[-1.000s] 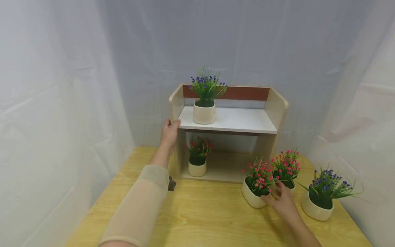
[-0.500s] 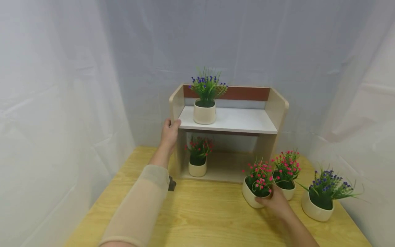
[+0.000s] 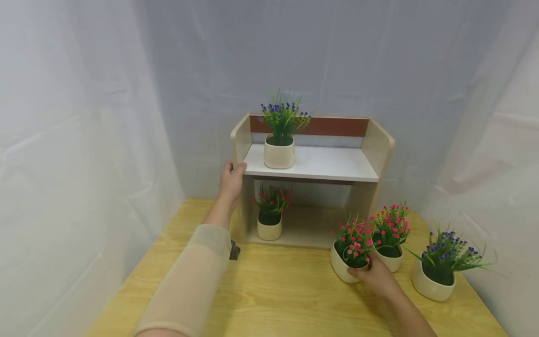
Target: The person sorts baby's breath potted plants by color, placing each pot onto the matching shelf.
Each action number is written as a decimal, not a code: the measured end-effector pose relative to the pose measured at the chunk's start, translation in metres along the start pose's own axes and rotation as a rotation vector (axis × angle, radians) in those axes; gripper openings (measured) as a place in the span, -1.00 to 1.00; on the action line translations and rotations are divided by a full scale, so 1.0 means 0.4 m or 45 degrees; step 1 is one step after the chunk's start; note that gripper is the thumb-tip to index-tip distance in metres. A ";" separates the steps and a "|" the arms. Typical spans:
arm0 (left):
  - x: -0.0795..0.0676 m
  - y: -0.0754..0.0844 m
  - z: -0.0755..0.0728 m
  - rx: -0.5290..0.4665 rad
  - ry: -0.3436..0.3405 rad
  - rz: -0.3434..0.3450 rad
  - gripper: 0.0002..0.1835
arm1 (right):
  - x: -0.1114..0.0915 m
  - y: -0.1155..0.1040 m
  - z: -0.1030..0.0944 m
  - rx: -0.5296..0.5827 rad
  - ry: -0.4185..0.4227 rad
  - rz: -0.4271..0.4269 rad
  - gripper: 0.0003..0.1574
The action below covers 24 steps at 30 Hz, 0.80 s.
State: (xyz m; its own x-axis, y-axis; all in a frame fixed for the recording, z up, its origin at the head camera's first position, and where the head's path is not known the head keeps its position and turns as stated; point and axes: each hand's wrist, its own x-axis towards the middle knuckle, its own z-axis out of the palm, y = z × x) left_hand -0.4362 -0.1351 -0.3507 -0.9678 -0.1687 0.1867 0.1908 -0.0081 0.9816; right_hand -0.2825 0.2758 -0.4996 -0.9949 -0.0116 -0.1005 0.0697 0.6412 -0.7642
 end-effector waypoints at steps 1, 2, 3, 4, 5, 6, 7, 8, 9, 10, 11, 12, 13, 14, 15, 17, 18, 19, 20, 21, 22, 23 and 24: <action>0.000 -0.001 0.000 -0.001 -0.001 0.000 -0.45 | 0.000 0.001 0.000 -0.002 -0.001 0.006 0.42; -0.001 -0.001 0.000 -0.004 -0.003 0.000 -0.45 | 0.001 0.002 0.000 -0.006 -0.002 0.010 0.44; -0.001 -0.001 0.000 -0.008 -0.004 0.000 -0.45 | 0.002 0.004 0.001 -0.006 -0.002 0.012 0.44; -0.002 -0.001 0.000 -0.013 -0.006 0.001 -0.46 | 0.003 0.004 0.002 -0.003 0.002 0.012 0.43; -0.002 -0.002 0.000 -0.016 -0.007 0.001 -0.46 | 0.003 0.004 0.002 0.004 0.004 0.010 0.43; -0.002 -0.002 0.000 -0.022 -0.008 0.002 -0.46 | 0.004 0.004 0.003 -0.002 0.007 0.005 0.43; -0.002 -0.002 0.001 -0.026 -0.008 0.004 -0.46 | 0.004 0.003 0.004 0.002 0.008 0.002 0.41; -0.002 -0.001 0.001 -0.030 -0.010 0.005 -0.46 | 0.006 0.003 0.005 0.003 0.008 -0.003 0.41; -0.002 -0.001 0.001 -0.033 -0.011 0.008 -0.46 | 0.007 0.002 0.007 0.008 0.009 -0.003 0.41; -0.002 0.000 0.001 -0.034 -0.010 0.010 -0.46 | 0.006 -0.001 0.008 0.012 0.009 -0.002 0.42; -0.003 0.001 0.001 -0.032 -0.009 0.012 -0.46 | 0.007 -0.004 0.009 0.026 0.008 0.002 0.42; -0.004 0.002 0.001 -0.030 -0.009 0.013 -0.46 | 0.006 -0.007 0.010 0.035 0.007 0.002 0.41; -0.005 0.004 0.000 -0.027 -0.008 0.014 -0.46 | 0.006 -0.011 0.012 0.054 0.007 0.005 0.41; -0.006 0.005 0.000 -0.024 -0.010 0.013 -0.45 | 0.006 -0.015 0.014 0.066 0.011 0.001 0.40; -0.006 0.005 0.000 -0.021 -0.010 0.014 -0.46 | 0.006 -0.020 0.015 0.084 0.014 0.001 0.38; -0.007 0.006 -0.001 -0.012 -0.012 0.011 -0.47 | 0.007 -0.031 0.019 0.105 0.022 -0.013 0.32; -0.006 0.006 -0.001 -0.010 -0.013 0.011 -0.47 | 0.008 -0.036 0.021 0.114 0.023 -0.023 0.29; -0.005 0.006 -0.001 -0.010 -0.013 0.011 -0.47 | 0.010 -0.041 0.024 0.117 0.027 -0.031 0.28; -0.005 0.005 -0.001 -0.008 -0.011 0.010 -0.48 | 0.012 -0.046 0.027 0.120 0.026 -0.039 0.27; -0.004 0.004 0.000 -0.008 -0.010 0.010 -0.49 | 0.014 -0.050 0.030 0.117 0.026 -0.038 0.29; -0.003 0.003 -0.001 -0.007 -0.011 0.009 -0.49 | 0.016 -0.055 0.035 0.117 0.026 -0.042 0.30; -0.003 0.003 0.000 -0.010 -0.010 0.009 -0.49 | 0.020 -0.058 0.040 0.131 0.022 -0.042 0.31; -0.003 0.002 0.000 -0.013 -0.010 0.009 -0.49 | 0.023 -0.063 0.045 0.124 0.026 -0.049 0.32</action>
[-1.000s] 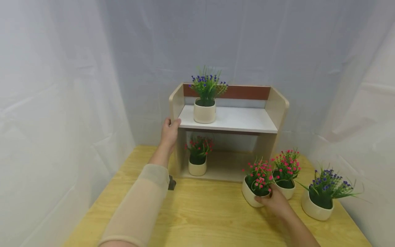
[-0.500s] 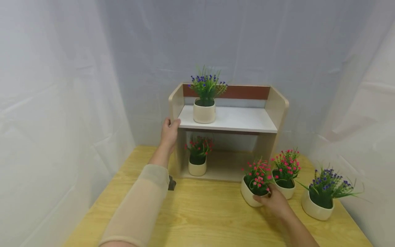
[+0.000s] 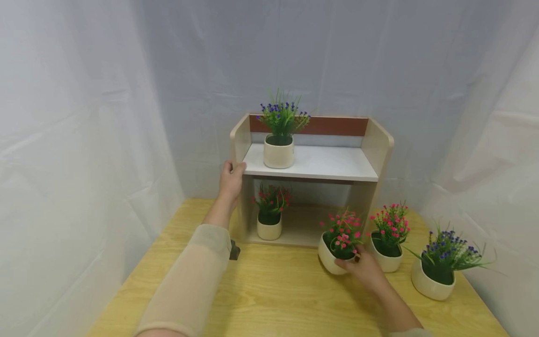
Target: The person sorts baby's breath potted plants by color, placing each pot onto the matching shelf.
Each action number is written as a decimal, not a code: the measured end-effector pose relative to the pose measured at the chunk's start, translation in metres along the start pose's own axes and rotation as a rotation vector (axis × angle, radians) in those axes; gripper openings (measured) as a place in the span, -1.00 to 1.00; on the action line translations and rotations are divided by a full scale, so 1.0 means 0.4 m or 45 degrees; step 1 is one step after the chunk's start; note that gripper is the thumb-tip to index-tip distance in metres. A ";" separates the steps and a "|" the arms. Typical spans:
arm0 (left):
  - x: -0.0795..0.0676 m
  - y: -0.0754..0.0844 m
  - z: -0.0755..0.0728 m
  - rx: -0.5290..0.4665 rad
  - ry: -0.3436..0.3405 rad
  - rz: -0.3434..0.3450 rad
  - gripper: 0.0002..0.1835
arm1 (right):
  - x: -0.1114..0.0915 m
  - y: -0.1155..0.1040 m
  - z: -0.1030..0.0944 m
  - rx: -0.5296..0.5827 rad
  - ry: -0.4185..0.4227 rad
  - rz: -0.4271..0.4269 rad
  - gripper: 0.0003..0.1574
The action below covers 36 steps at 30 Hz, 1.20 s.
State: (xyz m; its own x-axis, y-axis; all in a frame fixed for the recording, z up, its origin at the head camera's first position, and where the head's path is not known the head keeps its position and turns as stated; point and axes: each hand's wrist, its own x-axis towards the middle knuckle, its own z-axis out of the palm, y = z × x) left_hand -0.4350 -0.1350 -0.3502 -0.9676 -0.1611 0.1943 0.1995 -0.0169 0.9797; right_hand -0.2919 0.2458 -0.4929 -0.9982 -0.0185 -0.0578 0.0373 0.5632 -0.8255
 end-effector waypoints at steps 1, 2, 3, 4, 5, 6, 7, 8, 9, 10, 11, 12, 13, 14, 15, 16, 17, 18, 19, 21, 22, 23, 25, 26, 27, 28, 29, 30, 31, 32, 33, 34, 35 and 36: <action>0.001 -0.001 0.000 -0.001 -0.001 0.000 -0.49 | 0.004 -0.003 0.007 0.005 0.002 -0.008 0.32; 0.001 -0.002 0.000 0.000 0.001 0.000 -0.49 | 0.008 -0.006 0.014 0.012 0.006 -0.017 0.30; 0.001 -0.003 0.000 0.003 0.002 -0.002 -0.48 | 0.013 -0.009 0.022 0.007 0.024 -0.029 0.27; 0.001 -0.003 0.000 0.003 0.006 -0.001 -0.47 | 0.019 -0.011 0.029 0.013 0.040 -0.048 0.23; 0.001 -0.004 0.000 0.004 0.010 -0.002 -0.47 | 0.025 -0.014 0.037 -0.002 0.058 -0.057 0.22; 0.000 -0.004 0.000 0.006 0.012 -0.004 -0.46 | 0.032 -0.017 0.044 -0.017 0.079 -0.070 0.19; -0.001 -0.004 -0.001 0.006 0.012 -0.005 -0.45 | 0.040 -0.020 0.053 -0.018 0.104 -0.084 0.16; -0.002 -0.003 -0.001 0.006 0.014 -0.007 -0.44 | 0.049 -0.020 0.061 -0.031 0.127 -0.092 0.14; -0.003 -0.003 -0.001 0.006 0.011 -0.010 -0.44 | 0.057 -0.021 0.070 -0.039 0.149 -0.098 0.12; -0.005 -0.003 -0.002 0.004 0.006 -0.011 -0.44 | 0.064 -0.022 0.078 -0.033 0.162 -0.105 0.11; -0.006 -0.003 -0.003 0.004 0.003 -0.014 -0.43 | 0.072 -0.023 0.086 -0.034 0.175 -0.114 0.10; -0.008 -0.003 -0.003 0.005 0.000 -0.015 -0.43 | 0.079 -0.023 0.094 -0.020 0.186 -0.127 0.06; -0.008 -0.004 -0.004 0.006 0.000 -0.014 -0.43 | 0.086 -0.023 0.101 -0.025 0.194 -0.138 0.05; -0.009 -0.004 -0.004 0.009 0.000 -0.015 -0.43 | 0.091 -0.023 0.108 -0.023 0.190 -0.139 0.05; -0.010 -0.004 -0.005 0.012 -0.002 -0.017 -0.43 | 0.095 -0.026 0.113 -0.026 0.196 -0.145 0.05; -0.010 -0.005 -0.005 0.014 0.001 -0.016 -0.43 | 0.100 -0.027 0.117 -0.034 0.197 -0.151 0.04; -0.011 -0.005 -0.004 0.017 0.002 -0.017 -0.43 | 0.103 -0.028 0.121 -0.042 0.197 -0.154 0.04; -0.011 -0.004 -0.004 0.018 0.001 -0.017 -0.43 | 0.108 -0.029 0.125 -0.054 0.198 -0.155 0.04; -0.011 -0.004 -0.004 0.020 0.001 -0.017 -0.43 | 0.111 -0.030 0.127 -0.066 0.200 -0.156 0.04; -0.010 -0.003 -0.004 0.021 -0.001 -0.019 -0.42 | 0.118 -0.034 0.131 -0.062 0.208 -0.158 0.02; -0.009 -0.003 -0.004 0.019 -0.001 -0.019 -0.42 | 0.122 -0.035 0.133 -0.060 0.207 -0.158 0.00; -0.008 -0.003 -0.004 0.017 0.000 -0.018 -0.42 | 0.126 -0.038 0.134 -0.056 0.207 -0.163 -0.01; -0.006 -0.002 -0.004 0.011 0.000 -0.013 -0.43 | 0.134 -0.042 0.136 -0.041 0.209 -0.177 -0.03; -0.005 -0.002 -0.004 0.010 -0.001 -0.012 -0.43 | 0.137 -0.044 0.137 -0.034 0.208 -0.184 -0.03; -0.004 -0.002 -0.003 0.009 -0.002 -0.011 -0.43 | 0.142 -0.045 0.138 -0.034 0.210 -0.191 -0.04; -0.003 -0.002 -0.003 0.006 -0.003 -0.009 -0.43 | 0.146 -0.046 0.139 -0.029 0.210 -0.202 -0.05; -0.002 -0.002 -0.002 0.007 -0.004 -0.008 -0.43 | 0.149 -0.047 0.139 -0.024 0.212 -0.212 -0.07; -0.002 -0.002 -0.002 0.007 -0.006 -0.009 -0.43 | 0.153 -0.048 0.140 -0.014 0.208 -0.216 -0.07; -0.001 -0.003 -0.003 0.010 -0.008 -0.012 -0.43 | 0.156 -0.050 0.139 -0.009 0.206 -0.221 -0.08; -0.001 -0.003 -0.003 0.010 -0.007 -0.013 -0.43 | 0.159 -0.051 0.139 -0.006 0.202 -0.230 -0.08; 0.000 -0.004 -0.002 0.008 -0.009 -0.012 -0.43 | 0.161 -0.052 0.139 -0.003 0.196 -0.233 -0.09; 0.000 -0.004 -0.002 0.007 -0.009 -0.012 -0.44 | 0.163 -0.053 0.139 0.002 0.187 -0.239 -0.09; 0.001 -0.004 -0.002 0.007 -0.008 -0.011 -0.44 | 0.165 -0.055 0.140 0.002 0.184 -0.245 -0.09; 0.001 -0.004 -0.001 0.006 -0.007 -0.010 -0.45 | 0.168 -0.057 0.140 0.002 0.178 -0.252 -0.09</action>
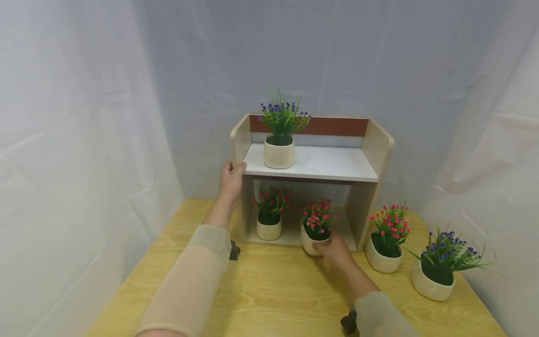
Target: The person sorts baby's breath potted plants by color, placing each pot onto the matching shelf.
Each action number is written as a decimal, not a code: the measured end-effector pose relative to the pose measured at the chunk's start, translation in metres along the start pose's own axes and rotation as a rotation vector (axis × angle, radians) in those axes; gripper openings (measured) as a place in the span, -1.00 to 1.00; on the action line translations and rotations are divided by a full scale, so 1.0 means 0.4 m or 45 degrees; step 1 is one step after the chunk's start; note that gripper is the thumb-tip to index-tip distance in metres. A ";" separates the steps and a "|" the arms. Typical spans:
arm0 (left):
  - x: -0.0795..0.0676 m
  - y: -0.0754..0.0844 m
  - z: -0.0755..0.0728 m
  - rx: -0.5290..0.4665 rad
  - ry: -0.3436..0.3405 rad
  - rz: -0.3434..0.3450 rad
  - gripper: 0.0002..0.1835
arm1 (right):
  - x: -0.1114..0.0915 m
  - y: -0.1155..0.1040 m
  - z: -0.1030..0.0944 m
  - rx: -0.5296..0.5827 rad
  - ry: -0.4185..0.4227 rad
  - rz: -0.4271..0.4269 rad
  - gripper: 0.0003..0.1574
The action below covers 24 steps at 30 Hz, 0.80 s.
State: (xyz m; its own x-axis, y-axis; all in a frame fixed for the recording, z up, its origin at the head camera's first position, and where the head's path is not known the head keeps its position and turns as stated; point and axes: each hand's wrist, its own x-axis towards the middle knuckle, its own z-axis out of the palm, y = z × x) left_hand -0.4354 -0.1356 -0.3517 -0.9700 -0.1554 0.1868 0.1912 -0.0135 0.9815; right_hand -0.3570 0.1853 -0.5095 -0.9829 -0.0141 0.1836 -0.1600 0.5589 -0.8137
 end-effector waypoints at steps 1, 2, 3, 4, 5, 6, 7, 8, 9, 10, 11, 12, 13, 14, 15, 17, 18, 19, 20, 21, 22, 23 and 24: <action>0.000 0.001 0.000 -0.001 0.001 0.002 -0.46 | 0.002 -0.002 0.002 -0.007 0.000 -0.007 -0.10; 0.000 0.002 0.001 -0.003 0.002 0.004 -0.47 | 0.005 -0.003 0.004 -0.013 0.003 -0.018 -0.12; -0.001 0.003 0.001 -0.003 0.003 0.005 -0.48 | 0.008 -0.004 0.007 -0.022 0.011 -0.026 -0.13; -0.001 0.003 0.001 0.000 0.004 0.007 -0.49 | 0.011 -0.006 0.010 -0.028 0.023 -0.035 -0.15; -0.001 0.004 0.001 0.001 0.006 0.007 -0.49 | 0.013 -0.008 0.015 -0.035 0.036 -0.041 -0.16; -0.002 0.004 0.001 -0.001 0.007 0.009 -0.49 | 0.017 -0.009 0.019 -0.042 0.051 -0.040 -0.17; -0.002 0.004 0.001 -0.001 0.007 0.010 -0.49 | 0.019 -0.011 0.024 -0.048 0.069 -0.039 -0.18; -0.002 0.004 0.001 -0.004 0.007 0.011 -0.49 | 0.023 -0.012 0.029 -0.049 0.086 -0.040 -0.19; -0.002 0.004 0.001 -0.005 0.008 0.011 -0.48 | 0.026 -0.013 0.034 -0.049 0.098 -0.035 -0.20; -0.002 0.004 0.001 -0.008 0.008 0.012 -0.48 | 0.029 -0.015 0.038 -0.047 0.108 -0.024 -0.21; -0.002 0.003 0.001 -0.011 0.008 0.013 -0.48 | 0.032 -0.016 0.042 -0.051 0.118 -0.019 -0.21; -0.002 0.003 0.001 -0.010 0.009 0.014 -0.47 | 0.036 -0.016 0.046 -0.056 0.128 -0.013 -0.22; -0.002 0.002 0.000 -0.008 0.009 0.015 -0.47 | 0.041 -0.017 0.049 -0.059 0.132 -0.006 -0.23; -0.001 0.002 0.000 -0.006 0.010 0.016 -0.47 | 0.045 -0.018 0.051 -0.070 0.135 0.003 -0.22; -0.001 0.001 0.000 -0.002 0.008 0.016 -0.46 | 0.049 -0.019 0.054 -0.082 0.138 0.014 -0.22; -0.001 0.000 -0.001 0.005 0.005 0.017 -0.44 | 0.059 -0.019 0.058 -0.109 0.140 0.040 -0.20; -0.001 0.000 -0.002 0.008 0.004 0.018 -0.43 | 0.063 -0.020 0.060 -0.118 0.140 0.055 -0.18; 0.000 0.000 -0.002 0.009 0.003 0.018 -0.43 | 0.068 -0.021 0.062 -0.122 0.138 0.071 -0.17; 0.000 0.000 -0.002 0.009 0.003 0.020 -0.42 | 0.072 -0.021 0.064 -0.129 0.139 0.087 -0.16; 0.000 -0.001 -0.002 0.009 0.003 0.021 -0.42 | 0.077 -0.021 0.066 -0.129 0.141 0.101 -0.16; -0.001 -0.001 -0.002 0.010 0.004 0.020 -0.42 | 0.080 -0.022 0.068 -0.131 0.141 0.114 -0.15; -0.001 -0.001 -0.002 0.012 0.002 0.019 -0.42 | 0.083 -0.023 0.071 -0.128 0.143 0.128 -0.15; -0.002 -0.001 -0.002 0.013 0.003 0.017 -0.42 | 0.086 -0.024 0.073 -0.125 0.151 0.134 -0.15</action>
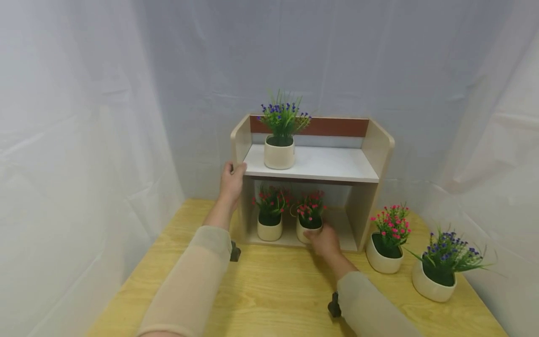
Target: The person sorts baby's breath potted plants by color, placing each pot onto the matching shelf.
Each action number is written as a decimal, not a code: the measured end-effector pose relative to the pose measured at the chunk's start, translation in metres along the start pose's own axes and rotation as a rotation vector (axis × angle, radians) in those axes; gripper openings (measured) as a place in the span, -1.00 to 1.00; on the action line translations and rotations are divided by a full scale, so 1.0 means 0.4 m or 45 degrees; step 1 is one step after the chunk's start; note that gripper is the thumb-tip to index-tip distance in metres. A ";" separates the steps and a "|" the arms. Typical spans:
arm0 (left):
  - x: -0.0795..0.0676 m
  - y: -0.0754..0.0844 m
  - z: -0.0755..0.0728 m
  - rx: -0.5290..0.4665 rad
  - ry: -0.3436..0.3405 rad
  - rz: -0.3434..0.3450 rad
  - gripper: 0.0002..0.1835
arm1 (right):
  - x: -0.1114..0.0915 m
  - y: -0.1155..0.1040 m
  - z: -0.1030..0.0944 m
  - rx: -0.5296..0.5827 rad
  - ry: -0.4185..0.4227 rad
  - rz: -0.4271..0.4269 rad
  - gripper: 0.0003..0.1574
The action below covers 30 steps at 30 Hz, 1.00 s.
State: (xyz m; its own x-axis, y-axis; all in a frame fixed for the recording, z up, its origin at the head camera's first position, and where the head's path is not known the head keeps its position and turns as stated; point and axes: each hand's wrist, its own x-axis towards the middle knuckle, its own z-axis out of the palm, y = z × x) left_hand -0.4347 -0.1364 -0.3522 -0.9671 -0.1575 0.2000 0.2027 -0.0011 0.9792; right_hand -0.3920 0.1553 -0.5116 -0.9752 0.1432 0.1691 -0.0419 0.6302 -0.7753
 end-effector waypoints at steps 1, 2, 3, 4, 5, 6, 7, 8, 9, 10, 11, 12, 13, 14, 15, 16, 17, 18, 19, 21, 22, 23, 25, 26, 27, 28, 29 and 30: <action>-0.001 -0.001 0.000 0.003 -0.001 -0.004 -0.41 | 0.002 -0.001 0.003 0.005 0.007 0.008 -0.16; -0.001 -0.001 0.000 0.003 -0.005 -0.008 -0.41 | 0.005 -0.001 0.006 0.006 0.018 0.011 -0.17; -0.002 -0.001 0.000 0.007 -0.007 -0.012 -0.41 | 0.007 -0.002 0.010 0.004 0.029 0.012 -0.19; -0.002 -0.001 0.000 0.009 -0.010 -0.014 -0.41 | 0.009 -0.002 0.013 0.001 0.038 0.015 -0.20; -0.001 -0.001 0.000 0.008 -0.010 -0.015 -0.41 | 0.012 -0.003 0.016 -0.002 0.048 0.016 -0.21; -0.001 0.000 0.000 0.008 -0.011 -0.014 -0.41 | 0.015 -0.003 0.019 -0.008 0.060 0.016 -0.22; 0.000 0.000 0.000 0.007 -0.011 -0.014 -0.41 | 0.017 -0.005 0.022 -0.017 0.069 0.018 -0.23; 0.000 0.001 0.000 0.004 -0.011 -0.013 -0.42 | 0.020 -0.006 0.025 -0.031 0.075 0.019 -0.22; 0.001 0.002 0.000 0.004 -0.009 -0.012 -0.42 | 0.022 -0.007 0.027 -0.040 0.080 0.019 -0.22; 0.002 0.002 0.001 0.000 -0.008 -0.010 -0.43 | 0.025 -0.009 0.029 -0.049 0.082 0.024 -0.22; 0.003 0.001 0.001 -0.001 -0.006 -0.012 -0.43 | 0.026 -0.010 0.031 -0.060 0.088 0.022 -0.21; 0.003 0.001 0.001 -0.002 -0.003 -0.011 -0.43 | 0.027 -0.011 0.032 -0.071 0.092 0.017 -0.20; 0.003 0.001 0.001 -0.003 -0.001 -0.011 -0.43 | 0.026 -0.013 0.032 -0.076 0.095 0.012 -0.20; 0.003 0.000 0.001 -0.004 0.001 -0.012 -0.43 | 0.025 -0.014 0.033 -0.081 0.097 0.008 -0.20; 0.003 -0.001 0.001 -0.004 0.003 -0.012 -0.43 | 0.024 -0.015 0.034 -0.084 0.101 0.004 -0.20; 0.004 -0.001 0.002 -0.004 0.003 -0.012 -0.43 | 0.023 -0.016 0.034 -0.088 0.104 0.003 -0.20; 0.004 -0.002 0.003 -0.001 0.004 -0.013 -0.43 | 0.023 -0.016 0.034 -0.090 0.108 -0.001 -0.20; 0.004 -0.002 0.004 0.000 0.003 -0.012 -0.43 | 0.022 -0.017 0.033 -0.088 0.112 -0.002 -0.20; 0.005 -0.002 0.004 0.003 0.003 -0.014 -0.42 | 0.022 -0.017 0.033 -0.083 0.114 0.003 -0.20; 0.005 -0.001 0.006 0.002 0.003 -0.010 -0.43 | 0.023 -0.016 0.033 -0.084 0.115 0.006 -0.20; 0.005 -0.001 0.006 0.000 0.004 -0.009 -0.43 | 0.024 -0.015 0.033 -0.083 0.116 0.003 -0.20; 0.005 0.000 0.006 -0.001 0.007 -0.009 -0.43 | 0.024 -0.014 0.033 -0.083 0.117 0.000 -0.21; 0.004 0.000 0.006 -0.008 0.011 -0.007 -0.44 | 0.026 -0.012 0.033 -0.089 0.117 -0.009 -0.21; 0.003 0.001 0.006 -0.010 0.015 -0.008 -0.44 | 0.026 -0.011 0.034 -0.094 0.116 -0.014 -0.20; 0.003 0.001 0.006 -0.008 0.019 -0.011 -0.43 | 0.027 -0.009 0.035 -0.098 0.114 -0.020 -0.20; 0.003 0.000 0.005 -0.004 0.023 -0.012 -0.43 | 0.027 -0.007 0.035 -0.105 0.114 -0.028 -0.19; 0.002 0.000 0.005 0.001 0.025 -0.014 -0.42 | 0.027 -0.005 0.037 -0.109 0.115 -0.034 -0.18; 0.002 0.000 0.004 0.003 0.027 -0.015 -0.42 | 0.027 -0.003 0.038 -0.109 0.114 -0.040 -0.18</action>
State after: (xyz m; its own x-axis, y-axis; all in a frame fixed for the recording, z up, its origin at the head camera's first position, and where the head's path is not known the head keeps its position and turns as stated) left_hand -0.4357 -0.1348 -0.3520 -0.9660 -0.1780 0.1874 0.1905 -0.0006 0.9817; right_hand -0.4059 0.1447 -0.5181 -0.9503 0.1870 0.2491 -0.0499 0.6979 -0.7144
